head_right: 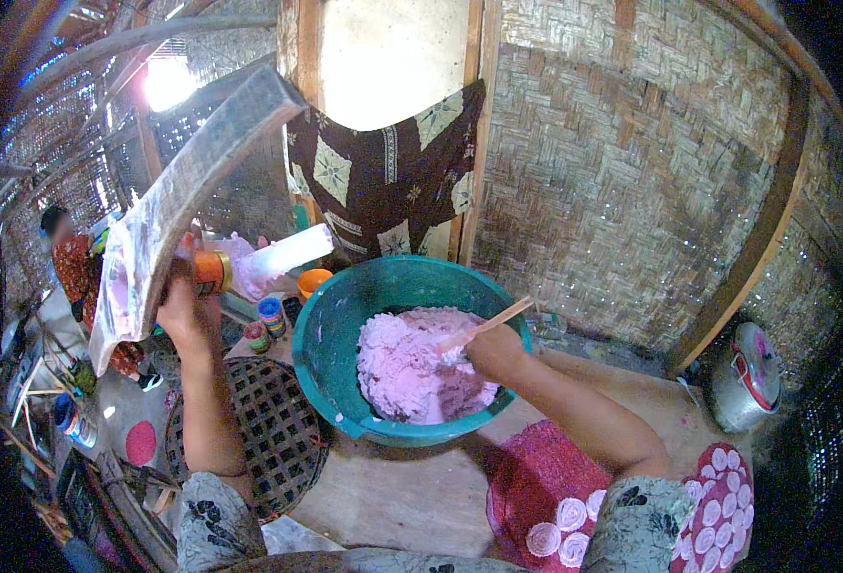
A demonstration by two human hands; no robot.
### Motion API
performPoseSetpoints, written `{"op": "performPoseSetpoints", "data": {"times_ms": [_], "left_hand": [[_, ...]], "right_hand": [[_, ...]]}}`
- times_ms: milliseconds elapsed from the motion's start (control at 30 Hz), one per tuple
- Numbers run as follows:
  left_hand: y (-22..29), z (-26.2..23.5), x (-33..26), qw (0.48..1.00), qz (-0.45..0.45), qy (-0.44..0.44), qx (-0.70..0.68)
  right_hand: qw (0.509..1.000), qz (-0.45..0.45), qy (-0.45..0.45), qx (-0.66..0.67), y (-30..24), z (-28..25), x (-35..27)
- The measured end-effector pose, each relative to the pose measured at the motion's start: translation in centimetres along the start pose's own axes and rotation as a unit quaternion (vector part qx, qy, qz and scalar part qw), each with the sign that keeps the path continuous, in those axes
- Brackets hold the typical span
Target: The person scoops pink dough from a green basin and fills a metal mold. They press the dough into the mold and release a rose-shaped cake onto a pink mat. The person repeats this process, arranging the finished cakes on the mat.
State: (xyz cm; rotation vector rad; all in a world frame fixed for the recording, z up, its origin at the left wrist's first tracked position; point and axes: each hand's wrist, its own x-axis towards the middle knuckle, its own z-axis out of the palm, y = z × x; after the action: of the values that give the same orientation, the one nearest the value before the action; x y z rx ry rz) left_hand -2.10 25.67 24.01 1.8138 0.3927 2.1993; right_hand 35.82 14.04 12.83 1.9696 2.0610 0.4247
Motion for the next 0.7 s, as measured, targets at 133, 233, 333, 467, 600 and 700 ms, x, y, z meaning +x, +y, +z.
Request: {"op": "performPoseSetpoints", "data": {"times_ms": [133,233,333,467,600,700], "left_hand": [[-0.7,3.0,0.0,0.974,0.066,0.019,0.216],[-1.1,6.0,0.2,0.944,0.017,-0.068,0.321],[-0.9,9.6,-0.2,0.940,0.182,-0.187,0.222],[-1.9,12.5,-0.2,0.827,0.377,-0.353,0.224],[-4.1,12.2,-1.8,0.789,0.367,-0.435,0.231],[-5.5,11.5,-2.5,0.814,0.333,-0.424,0.218]], "right_hand": [[0.999,-0.022,-0.026,0.041,-0.2,1.5,1.0],[0.994,-0.085,0.036,0.062,-0.9,2.0,0.6],[0.982,-0.068,-0.097,0.148,-1.5,1.2,-0.2],[0.972,-0.027,-0.157,0.174,-0.1,-1.2,-2.5],[0.949,-0.005,-0.139,0.282,3.6,-4.8,-6.2],[0.908,-0.053,-0.074,0.408,6.2,-8.2,-9.3]]}}
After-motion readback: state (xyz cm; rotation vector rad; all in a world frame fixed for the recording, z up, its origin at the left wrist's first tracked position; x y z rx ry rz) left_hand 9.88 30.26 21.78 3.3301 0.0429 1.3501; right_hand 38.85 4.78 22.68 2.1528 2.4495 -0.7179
